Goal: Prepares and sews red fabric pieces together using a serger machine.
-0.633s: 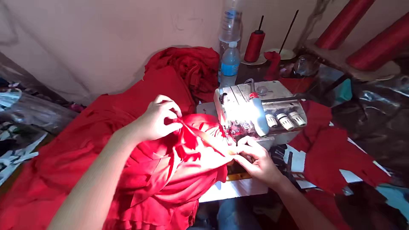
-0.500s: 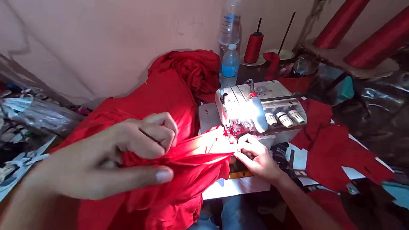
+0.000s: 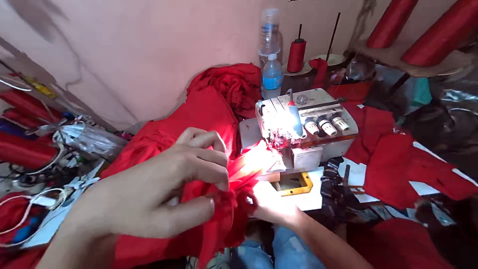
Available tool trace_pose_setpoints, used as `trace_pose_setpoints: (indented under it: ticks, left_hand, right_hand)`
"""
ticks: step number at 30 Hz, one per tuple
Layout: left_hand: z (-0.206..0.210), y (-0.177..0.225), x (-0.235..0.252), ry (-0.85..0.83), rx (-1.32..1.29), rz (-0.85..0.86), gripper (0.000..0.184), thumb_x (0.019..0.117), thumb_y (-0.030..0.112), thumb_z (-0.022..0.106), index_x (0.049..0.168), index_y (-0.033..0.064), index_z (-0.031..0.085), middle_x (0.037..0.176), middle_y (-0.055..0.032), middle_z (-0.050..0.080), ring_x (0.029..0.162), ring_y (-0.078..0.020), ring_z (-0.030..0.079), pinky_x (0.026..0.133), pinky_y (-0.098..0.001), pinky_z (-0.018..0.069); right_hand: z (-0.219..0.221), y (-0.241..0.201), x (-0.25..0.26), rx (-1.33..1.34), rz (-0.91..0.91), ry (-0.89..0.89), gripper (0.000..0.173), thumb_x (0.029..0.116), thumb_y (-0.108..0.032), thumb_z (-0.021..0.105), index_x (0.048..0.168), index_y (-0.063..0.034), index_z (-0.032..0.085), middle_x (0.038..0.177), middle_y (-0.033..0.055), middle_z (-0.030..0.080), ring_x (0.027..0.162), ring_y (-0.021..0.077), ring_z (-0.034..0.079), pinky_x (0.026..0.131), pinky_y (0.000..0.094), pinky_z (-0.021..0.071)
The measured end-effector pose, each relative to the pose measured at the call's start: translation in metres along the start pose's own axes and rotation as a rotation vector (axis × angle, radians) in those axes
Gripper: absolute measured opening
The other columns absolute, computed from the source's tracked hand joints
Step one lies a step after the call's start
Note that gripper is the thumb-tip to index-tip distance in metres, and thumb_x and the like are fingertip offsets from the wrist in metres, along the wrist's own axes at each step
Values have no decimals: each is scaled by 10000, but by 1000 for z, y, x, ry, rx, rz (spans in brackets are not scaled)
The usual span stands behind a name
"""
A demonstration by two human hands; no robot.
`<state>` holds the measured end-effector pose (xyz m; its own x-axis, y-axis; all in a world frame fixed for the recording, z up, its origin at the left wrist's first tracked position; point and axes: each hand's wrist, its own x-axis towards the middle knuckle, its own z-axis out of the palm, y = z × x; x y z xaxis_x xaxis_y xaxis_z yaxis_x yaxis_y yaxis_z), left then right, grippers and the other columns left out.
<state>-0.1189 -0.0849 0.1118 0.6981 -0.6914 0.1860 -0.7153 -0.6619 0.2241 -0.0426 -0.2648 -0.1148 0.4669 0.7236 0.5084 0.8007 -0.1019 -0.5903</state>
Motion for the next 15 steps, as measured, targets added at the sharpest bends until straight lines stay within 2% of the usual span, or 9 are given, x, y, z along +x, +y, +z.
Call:
trace_pose_setpoints:
  ticks: [1, 2, 3, 4, 5, 7, 9, 12, 15]
  left_hand:
    - [-4, 3, -1, 13, 93, -42, 243, 917, 330, 505, 769, 261, 684, 827, 162, 617, 1027, -31, 539, 997, -326, 334]
    - [-8, 4, -4, 26, 156, -73, 245, 919, 346, 510, 766, 262, 681, 800, 165, 603, 1010, -26, 537, 995, -333, 325]
    - [-10, 3, -8, 33, 194, -98, 238, 917, 357, 510, 774, 268, 678, 796, 176, 595, 1006, -11, 532, 997, -326, 328]
    - [-11, 2, -12, 42, 207, -119, 240, 917, 359, 511, 779, 268, 684, 800, 180, 600, 1010, -9, 530, 992, -322, 331]
    - [-9, 0, -13, 54, 213, -135, 239, 908, 348, 514, 773, 267, 693, 793, 181, 606, 1001, -10, 532, 975, -322, 330]
    - [-6, -3, -14, 70, 212, -151, 263, 909, 338, 510, 756, 254, 706, 778, 169, 612, 993, -25, 528, 954, -329, 326]
    - [-4, -6, -12, 99, 229, -148, 284, 912, 344, 510, 725, 241, 697, 745, 154, 595, 987, -41, 525, 950, -337, 315]
    - [-3, -7, -12, 113, 322, -171, 267, 894, 360, 523, 723, 256, 700, 736, 148, 580, 979, -61, 537, 937, -369, 316]
    - [1, -13, -12, 144, 437, -190, 224, 847, 363, 606, 773, 233, 772, 721, 112, 582, 904, -117, 544, 903, -432, 314]
  right_hand:
    - [9, 8, -1, -3, -74, 200, 173, 861, -205, 712, 845, -36, 744, 787, 133, 716, 718, 280, 720, 608, 470, 569]
    - [11, 16, -1, -6, -124, 404, 212, 878, -239, 706, 760, -64, 713, 701, 78, 686, 635, 188, 687, 562, 365, 554]
    - [6, 21, 0, 7, -138, 552, 248, 898, -251, 701, 737, -63, 692, 682, 61, 667, 612, 130, 647, 563, 282, 534]
    - [-5, 24, 0, 26, -124, 627, 257, 915, -256, 697, 773, -42, 708, 717, 75, 679, 632, 106, 628, 596, 239, 526]
    - [-17, 26, 2, 45, -103, 644, 252, 923, -253, 692, 844, -20, 746, 781, 103, 708, 655, 99, 620, 622, 225, 524]
    - [-29, 29, 9, 46, -88, 610, 240, 921, -234, 671, 926, -22, 783, 827, 121, 727, 629, 100, 595, 597, 228, 500]
    - [-32, 24, 17, 64, -112, 560, 244, 928, -258, 669, 951, -54, 801, 802, 96, 727, 605, 91, 578, 591, 239, 481]
    - [-35, 9, 25, 176, -165, 483, 209, 950, -210, 661, 949, -37, 780, 804, 68, 716, 643, 31, 561, 605, 155, 448]
    - [-41, 2, 30, 162, -214, 503, 214, 996, -176, 599, 949, -24, 744, 805, 78, 712, 653, 53, 604, 625, 171, 488]
